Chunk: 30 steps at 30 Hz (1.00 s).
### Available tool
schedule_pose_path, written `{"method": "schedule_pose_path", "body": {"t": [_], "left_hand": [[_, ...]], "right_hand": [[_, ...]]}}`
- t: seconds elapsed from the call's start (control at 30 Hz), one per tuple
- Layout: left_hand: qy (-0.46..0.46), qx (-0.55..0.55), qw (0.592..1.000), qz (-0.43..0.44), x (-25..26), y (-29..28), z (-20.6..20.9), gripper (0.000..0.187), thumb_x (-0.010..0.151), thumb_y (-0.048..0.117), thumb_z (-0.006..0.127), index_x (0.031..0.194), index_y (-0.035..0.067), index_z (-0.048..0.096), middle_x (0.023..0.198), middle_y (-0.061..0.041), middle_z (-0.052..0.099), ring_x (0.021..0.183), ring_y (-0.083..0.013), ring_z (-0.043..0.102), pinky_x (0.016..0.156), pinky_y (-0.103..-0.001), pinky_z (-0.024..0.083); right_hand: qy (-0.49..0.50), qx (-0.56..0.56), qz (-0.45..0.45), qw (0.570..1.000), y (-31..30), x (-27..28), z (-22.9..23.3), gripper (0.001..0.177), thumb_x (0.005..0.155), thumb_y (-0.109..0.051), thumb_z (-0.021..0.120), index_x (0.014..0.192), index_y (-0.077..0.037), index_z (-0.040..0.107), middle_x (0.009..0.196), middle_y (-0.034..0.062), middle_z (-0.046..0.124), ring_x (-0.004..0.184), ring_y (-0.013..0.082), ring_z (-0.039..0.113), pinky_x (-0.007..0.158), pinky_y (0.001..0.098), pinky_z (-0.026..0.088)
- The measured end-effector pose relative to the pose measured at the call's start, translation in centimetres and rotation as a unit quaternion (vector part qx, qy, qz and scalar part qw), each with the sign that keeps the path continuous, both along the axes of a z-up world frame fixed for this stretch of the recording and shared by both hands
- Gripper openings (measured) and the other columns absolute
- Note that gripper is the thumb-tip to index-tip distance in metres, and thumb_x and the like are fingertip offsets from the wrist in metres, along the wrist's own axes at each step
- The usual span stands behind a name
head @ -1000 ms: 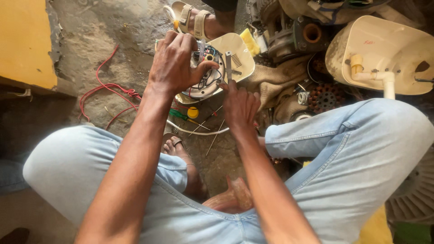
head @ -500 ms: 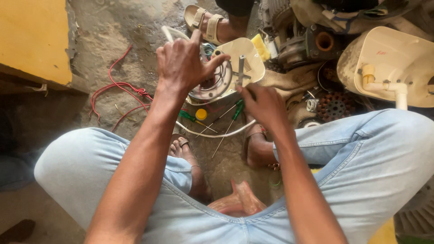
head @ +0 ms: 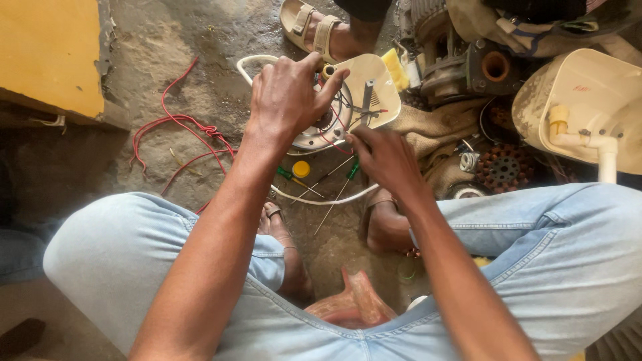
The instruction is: The person sits on the floor and uses pliers to strip and adjust wires connected to a small white plastic housing. They repeatedly cut wire ends and manipulate the internal components of the device.
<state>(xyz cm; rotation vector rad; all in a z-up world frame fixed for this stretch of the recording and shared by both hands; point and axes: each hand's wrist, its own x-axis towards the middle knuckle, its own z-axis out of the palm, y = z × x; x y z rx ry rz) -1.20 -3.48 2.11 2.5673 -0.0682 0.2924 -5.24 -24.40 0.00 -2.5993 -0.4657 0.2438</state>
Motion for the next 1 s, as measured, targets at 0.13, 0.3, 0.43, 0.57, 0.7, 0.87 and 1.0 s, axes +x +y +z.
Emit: {"method": "schedule_pose_path", "body": {"t": [0.13,0.3,0.43,0.57,0.7,0.87,1.0], "left_hand": [[0.013,-0.036,0.999,-0.019,-0.2,0.2,0.1,0.049,0.094,0.059,0.067,0.099,0.012,0.078,0.072,-0.018,0.074,0.072,-0.0384,0.075,0.066,-0.053,0.058],[-0.011,-0.044,0.999,-0.029,-0.3,0.4,0.2,0.047,0.094,0.057,0.068,0.104,0.012,0.077,0.068,-0.018,0.072,0.068,-0.0387,0.074,0.062,-0.053,0.057],[-0.024,-0.031,0.999,-0.031,-0.5,0.4,0.1,0.044,0.097,0.053,0.068,0.094,0.01,0.076,0.071,-0.018,0.072,0.069,-0.0397,0.073,0.06,-0.053,0.056],[-0.038,-0.038,0.998,-0.027,-0.5,0.2,0.0,0.043,0.097,0.051,0.068,0.092,0.009,0.076,0.07,-0.019,0.072,0.069,-0.0404,0.073,0.061,-0.053,0.057],[-0.034,-0.031,0.999,-0.016,-0.5,0.1,-0.4,0.042,0.096,0.05,0.069,0.091,0.009,0.076,0.074,-0.019,0.073,0.07,-0.0415,0.072,0.061,-0.053,0.056],[-0.045,-0.033,0.998,-0.032,-0.3,0.2,-0.7,0.05,0.096,0.057,0.071,0.089,0.007,0.075,0.074,-0.019,0.073,0.072,-0.0396,0.073,0.062,-0.052,0.056],[-0.07,-0.037,0.995,-0.06,-0.1,0.4,-0.8,0.055,0.089,0.063,0.074,0.094,0.008,0.078,0.075,-0.018,0.074,0.07,-0.0367,0.074,0.062,-0.051,0.057]], "right_hand": [[-0.025,-0.022,0.083,0.996,-0.7,1.8,-0.3,0.027,0.104,-0.036,0.057,0.104,-0.012,0.07,0.081,0.0138,0.072,0.075,0.0382,0.069,0.067,0.0525,0.05],[-0.039,-0.024,0.156,0.987,-2.6,3.5,-0.4,0.028,0.105,-0.035,0.056,0.106,-0.011,0.069,0.087,0.0137,0.073,0.079,0.0397,0.068,0.066,0.053,0.049],[-0.039,-0.069,0.167,0.983,-2.5,3.9,-0.6,0.029,0.104,-0.038,0.055,0.107,-0.013,0.07,0.082,0.0148,0.071,0.077,0.04,0.067,0.066,0.0536,0.049],[-0.023,-0.018,0.123,0.992,-1.9,2.9,-0.9,0.028,0.103,-0.036,0.056,0.106,-0.012,0.069,0.081,0.0154,0.07,0.075,0.0403,0.067,0.065,0.0536,0.049],[-0.02,-0.032,0.112,0.993,-2.1,2.6,-1.5,0.027,0.105,-0.035,0.056,0.105,-0.011,0.068,0.077,0.0168,0.069,0.075,0.0415,0.066,0.066,0.0549,0.047],[-0.064,-0.075,0.232,0.968,-2.8,5.2,-1.7,0.02,0.1,-0.028,0.06,0.113,-0.014,0.067,0.084,0.0142,0.071,0.072,0.0398,0.067,0.066,0.0529,0.05],[-0.128,-0.145,0.347,0.918,-2.6,7.3,-1.6,0.021,0.101,-0.03,0.065,0.118,-0.018,0.065,0.088,0.0069,0.071,0.083,0.0302,0.071,0.077,0.0457,0.052]]}}
